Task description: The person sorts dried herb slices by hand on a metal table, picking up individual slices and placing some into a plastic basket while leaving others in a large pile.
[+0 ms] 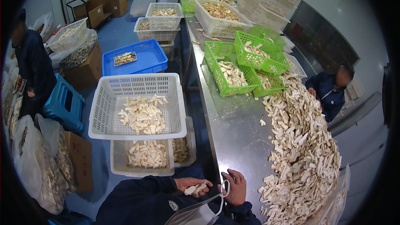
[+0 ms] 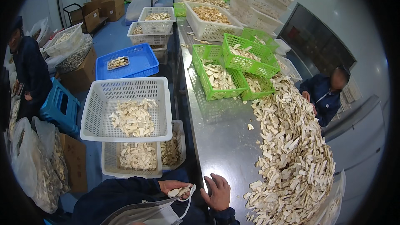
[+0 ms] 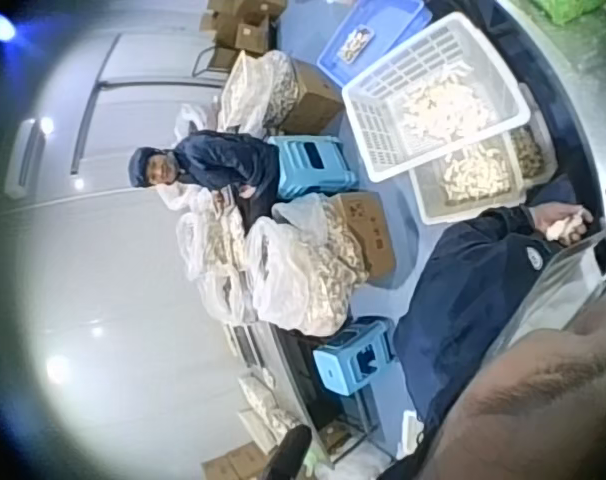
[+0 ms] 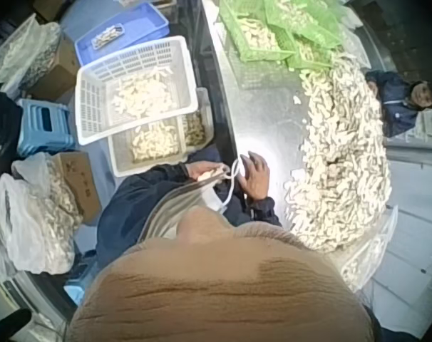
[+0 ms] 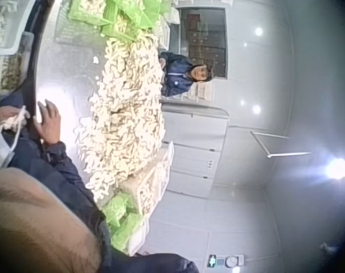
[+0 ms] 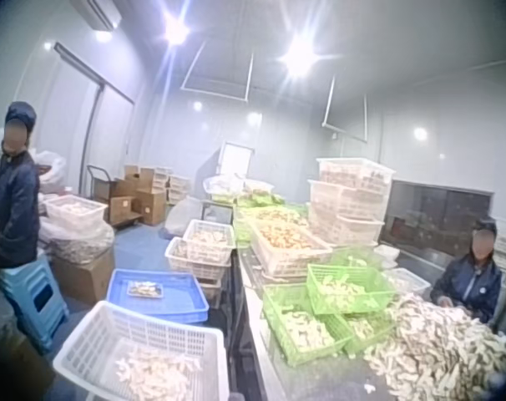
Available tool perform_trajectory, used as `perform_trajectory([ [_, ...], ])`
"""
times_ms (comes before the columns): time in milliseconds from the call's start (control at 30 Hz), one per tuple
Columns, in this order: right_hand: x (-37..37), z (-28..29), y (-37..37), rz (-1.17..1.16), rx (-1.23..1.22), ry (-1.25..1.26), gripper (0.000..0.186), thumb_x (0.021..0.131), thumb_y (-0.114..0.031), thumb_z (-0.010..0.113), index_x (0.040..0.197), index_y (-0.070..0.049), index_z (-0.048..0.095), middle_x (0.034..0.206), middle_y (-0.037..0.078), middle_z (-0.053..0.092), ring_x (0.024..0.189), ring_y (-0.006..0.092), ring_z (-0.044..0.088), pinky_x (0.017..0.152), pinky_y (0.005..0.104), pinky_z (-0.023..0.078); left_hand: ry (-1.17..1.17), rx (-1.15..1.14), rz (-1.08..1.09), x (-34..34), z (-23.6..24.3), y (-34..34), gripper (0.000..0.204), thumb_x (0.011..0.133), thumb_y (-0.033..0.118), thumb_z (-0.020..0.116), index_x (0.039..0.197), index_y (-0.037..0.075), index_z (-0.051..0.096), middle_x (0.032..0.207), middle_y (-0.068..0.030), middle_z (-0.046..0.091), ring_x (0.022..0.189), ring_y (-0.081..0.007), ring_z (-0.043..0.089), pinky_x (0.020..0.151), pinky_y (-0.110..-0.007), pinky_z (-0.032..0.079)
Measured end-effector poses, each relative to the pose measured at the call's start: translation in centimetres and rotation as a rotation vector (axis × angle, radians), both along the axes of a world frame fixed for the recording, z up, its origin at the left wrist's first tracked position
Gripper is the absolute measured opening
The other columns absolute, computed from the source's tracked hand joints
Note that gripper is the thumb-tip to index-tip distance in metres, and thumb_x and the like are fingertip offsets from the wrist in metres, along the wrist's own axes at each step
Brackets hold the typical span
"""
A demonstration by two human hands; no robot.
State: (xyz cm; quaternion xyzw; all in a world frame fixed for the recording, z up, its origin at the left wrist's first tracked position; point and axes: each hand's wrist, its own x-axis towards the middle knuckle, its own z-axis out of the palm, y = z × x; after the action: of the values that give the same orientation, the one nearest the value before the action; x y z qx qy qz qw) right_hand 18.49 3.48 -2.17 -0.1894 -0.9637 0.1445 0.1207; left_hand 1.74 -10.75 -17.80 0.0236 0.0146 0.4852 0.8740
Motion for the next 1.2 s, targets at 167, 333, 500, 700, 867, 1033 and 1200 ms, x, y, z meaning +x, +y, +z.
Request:
perform_trajectory([
  [167, -0.1, 0.0, 0.0, -0.012, 0.002, 0.018, 0.053, 0.078, -0.034, 0.075, 0.127, -0.020, 0.064, 0.133, 0.006, 0.054, 0.126, 0.0287, 0.049, 0.095, 0.0437, 0.042, 0.110, 0.002, 0.009, -0.3, 0.7, 0.0, 0.040, 0.106, 0.038, 0.047, 0.136, 0.012, 0.046, 0.103, -0.0039, 0.061, 0.090, -0.0149, 0.062, 0.069, -0.027, 0.059],
  [333, -0.2, 0.2, -0.4, -0.009, -0.013, 0.019, 0.051, 0.079, -0.034, 0.075, 0.126, -0.019, 0.065, 0.132, 0.007, 0.055, 0.124, 0.0295, 0.050, 0.095, 0.0442, 0.043, 0.128, 0.014, -0.013, -0.8, 1.7, -0.6, 0.036, 0.107, 0.035, 0.045, 0.135, 0.012, 0.046, 0.104, -0.0033, 0.058, 0.089, -0.0136, 0.060, 0.069, -0.025, 0.056],
  [500, 0.7, 0.2, 0.1, -0.011, 0.007, 0.026, 0.053, 0.081, -0.035, 0.073, 0.130, -0.020, 0.062, 0.133, 0.006, 0.054, 0.124, 0.0287, 0.051, 0.094, 0.0431, 0.045, 0.129, -0.074, -0.062, -0.6, 1.9, 0.1, 0.038, 0.107, 0.035, 0.044, 0.136, 0.011, 0.046, 0.103, -0.0047, 0.062, 0.088, -0.0150, 0.064, 0.069, -0.026, 0.056],
  [700, -0.2, 0.4, 0.5, 0.051, -0.032, 0.055, 0.048, 0.088, -0.036, 0.066, 0.133, -0.019, 0.059, 0.136, 0.005, 0.054, 0.125, 0.0260, 0.051, 0.094, 0.0413, 0.047, -0.030, -0.048, -0.072, -1.1, 0.0, 0.0, 0.036, 0.107, 0.038, 0.042, 0.128, 0.010, 0.053, 0.105, -0.0088, 0.065, 0.087, -0.0198, 0.067, 0.070, -0.034, 0.059],
  [867, 0.5, 0.5, 0.4, 0.011, -0.033, 0.026, 0.050, 0.089, -0.036, 0.064, 0.135, -0.019, 0.056, 0.139, 0.005, 0.052, 0.127, 0.0261, 0.050, 0.096, 0.0423, 0.046, -0.007, -0.089, -0.044, -0.5, 0.7, 0.0, 0.033, 0.108, 0.034, 0.042, 0.130, 0.010, 0.049, 0.102, -0.0078, 0.062, 0.083, -0.0199, 0.060, 0.067, -0.032, 0.054],
  [1033, 0.6, 0.5, 0.2, 0.026, -0.053, 0.075, 0.050, 0.086, -0.035, 0.069, 0.132, -0.018, 0.059, 0.134, 0.007, 0.055, 0.124, 0.0283, 0.052, 0.095, 0.0436, 0.047, 0.127, -0.123, -0.050, -0.6, 1.2, -0.3, 0.032, 0.107, 0.034, 0.043, 0.129, 0.010, 0.049, 0.102, -0.0079, 0.059, 0.087, -0.0207, 0.059, 0.068, -0.032, 0.051],
  [1200, 0.7, 0.4, -0.3, 0.009, -0.044, 0.026, 0.051, 0.087, -0.036, 0.067, 0.134, -0.019, 0.059, 0.136, 0.007, 0.053, 0.125, 0.0278, 0.051, 0.095, 0.0441, 0.047, 0.042, -0.092, -0.059, -0.5, 1.2, -0.3, 0.033, 0.107, 0.035, 0.042, 0.128, 0.011, 0.050, 0.104, -0.0084, 0.059, 0.087, -0.0205, 0.057, 0.069, -0.033, 0.050],
])
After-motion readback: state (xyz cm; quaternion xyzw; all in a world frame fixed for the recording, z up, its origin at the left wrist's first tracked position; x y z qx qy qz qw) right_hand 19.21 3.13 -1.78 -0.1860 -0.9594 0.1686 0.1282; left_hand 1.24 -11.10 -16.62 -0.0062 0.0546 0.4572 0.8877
